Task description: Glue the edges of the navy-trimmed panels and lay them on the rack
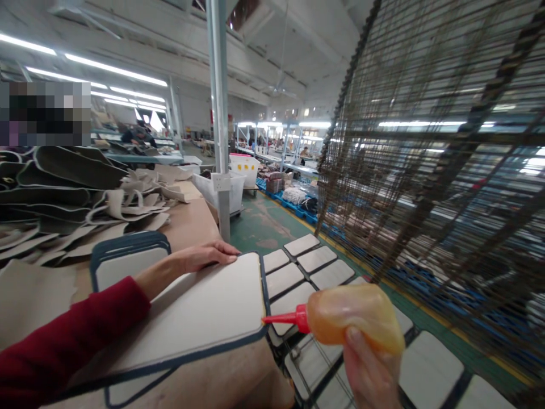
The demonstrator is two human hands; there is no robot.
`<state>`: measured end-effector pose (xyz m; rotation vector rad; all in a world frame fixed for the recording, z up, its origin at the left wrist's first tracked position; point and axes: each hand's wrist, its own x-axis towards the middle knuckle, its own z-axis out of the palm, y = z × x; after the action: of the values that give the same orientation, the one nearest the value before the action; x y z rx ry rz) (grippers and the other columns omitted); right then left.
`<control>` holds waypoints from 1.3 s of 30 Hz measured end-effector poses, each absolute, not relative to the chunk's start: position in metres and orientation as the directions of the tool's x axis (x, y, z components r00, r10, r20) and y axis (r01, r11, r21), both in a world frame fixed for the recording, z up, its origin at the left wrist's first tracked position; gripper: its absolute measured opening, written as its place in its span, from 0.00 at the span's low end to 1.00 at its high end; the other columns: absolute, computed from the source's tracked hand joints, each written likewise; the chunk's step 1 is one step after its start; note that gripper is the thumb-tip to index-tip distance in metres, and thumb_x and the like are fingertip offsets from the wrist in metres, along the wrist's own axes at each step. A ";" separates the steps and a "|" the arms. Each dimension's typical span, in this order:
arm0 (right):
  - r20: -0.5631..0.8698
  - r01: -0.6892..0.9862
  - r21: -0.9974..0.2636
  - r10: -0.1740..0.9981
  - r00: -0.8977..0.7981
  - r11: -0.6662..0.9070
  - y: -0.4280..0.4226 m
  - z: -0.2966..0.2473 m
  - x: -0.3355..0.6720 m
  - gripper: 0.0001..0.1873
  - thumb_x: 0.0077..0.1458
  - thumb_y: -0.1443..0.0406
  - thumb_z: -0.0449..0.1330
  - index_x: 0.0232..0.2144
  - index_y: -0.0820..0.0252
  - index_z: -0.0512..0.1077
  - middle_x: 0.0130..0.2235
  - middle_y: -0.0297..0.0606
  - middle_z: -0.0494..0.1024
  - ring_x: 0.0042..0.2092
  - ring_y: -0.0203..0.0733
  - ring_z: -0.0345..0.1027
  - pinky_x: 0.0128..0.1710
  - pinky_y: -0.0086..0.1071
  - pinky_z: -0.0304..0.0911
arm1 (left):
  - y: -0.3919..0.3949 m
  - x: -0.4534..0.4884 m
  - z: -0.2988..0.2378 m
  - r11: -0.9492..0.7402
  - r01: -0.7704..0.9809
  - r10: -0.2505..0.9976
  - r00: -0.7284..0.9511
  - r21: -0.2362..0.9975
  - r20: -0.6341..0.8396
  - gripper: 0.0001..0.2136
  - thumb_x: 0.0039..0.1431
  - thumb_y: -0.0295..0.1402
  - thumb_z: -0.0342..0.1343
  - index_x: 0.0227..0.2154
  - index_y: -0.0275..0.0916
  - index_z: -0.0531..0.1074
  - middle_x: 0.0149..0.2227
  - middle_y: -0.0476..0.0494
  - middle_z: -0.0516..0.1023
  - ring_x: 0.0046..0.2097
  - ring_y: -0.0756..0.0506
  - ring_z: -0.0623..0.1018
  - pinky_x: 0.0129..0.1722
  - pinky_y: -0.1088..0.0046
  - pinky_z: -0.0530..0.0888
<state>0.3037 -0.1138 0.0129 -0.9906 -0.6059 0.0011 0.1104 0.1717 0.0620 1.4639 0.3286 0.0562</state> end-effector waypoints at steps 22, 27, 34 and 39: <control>0.491 0.458 -0.746 -0.066 0.868 0.483 -0.099 0.020 0.287 0.22 0.36 0.62 0.73 0.36 0.57 0.72 0.38 0.34 0.77 0.39 0.43 0.69 0.57 0.46 0.59 | 0.161 0.119 0.029 0.425 -0.009 0.477 0.852 0.905 -0.215 0.15 0.41 0.34 0.70 0.32 0.33 0.76 0.26 0.44 0.80 0.26 0.47 0.79 0.26 0.75 0.74; 0.508 0.382 -0.689 0.034 0.861 0.616 -0.089 0.029 0.285 0.23 0.40 0.66 0.71 0.40 0.56 0.71 0.40 0.32 0.77 0.41 0.42 0.71 0.52 0.40 0.64 | 0.159 0.117 0.021 0.455 -0.050 0.490 0.848 0.889 -0.202 0.13 0.44 0.33 0.68 0.32 0.34 0.73 0.26 0.45 0.79 0.25 0.48 0.78 0.25 0.76 0.74; 0.482 0.322 -0.693 0.083 0.872 0.645 -0.080 0.025 0.299 0.21 0.37 0.67 0.73 0.36 0.57 0.73 0.32 0.27 0.76 0.33 0.33 0.69 0.42 0.25 0.67 | 0.163 0.117 0.009 0.458 -0.069 0.521 0.829 0.886 -0.205 0.14 0.46 0.36 0.68 0.32 0.36 0.69 0.24 0.50 0.75 0.25 0.49 0.77 0.25 0.76 0.73; 0.463 0.256 -0.710 0.160 0.872 0.656 -0.072 0.030 0.300 0.21 0.36 0.67 0.73 0.36 0.56 0.74 0.32 0.27 0.77 0.34 0.34 0.70 0.39 0.26 0.68 | 0.165 0.113 0.003 0.457 -0.051 0.534 0.815 0.888 -0.228 0.14 0.49 0.37 0.65 0.32 0.38 0.66 0.24 0.50 0.74 0.24 0.50 0.75 0.23 0.77 0.72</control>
<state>0.2995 -0.0724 0.0299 -0.8638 -0.5251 -0.0574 0.1130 0.1650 0.0034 1.0433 0.5252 0.3813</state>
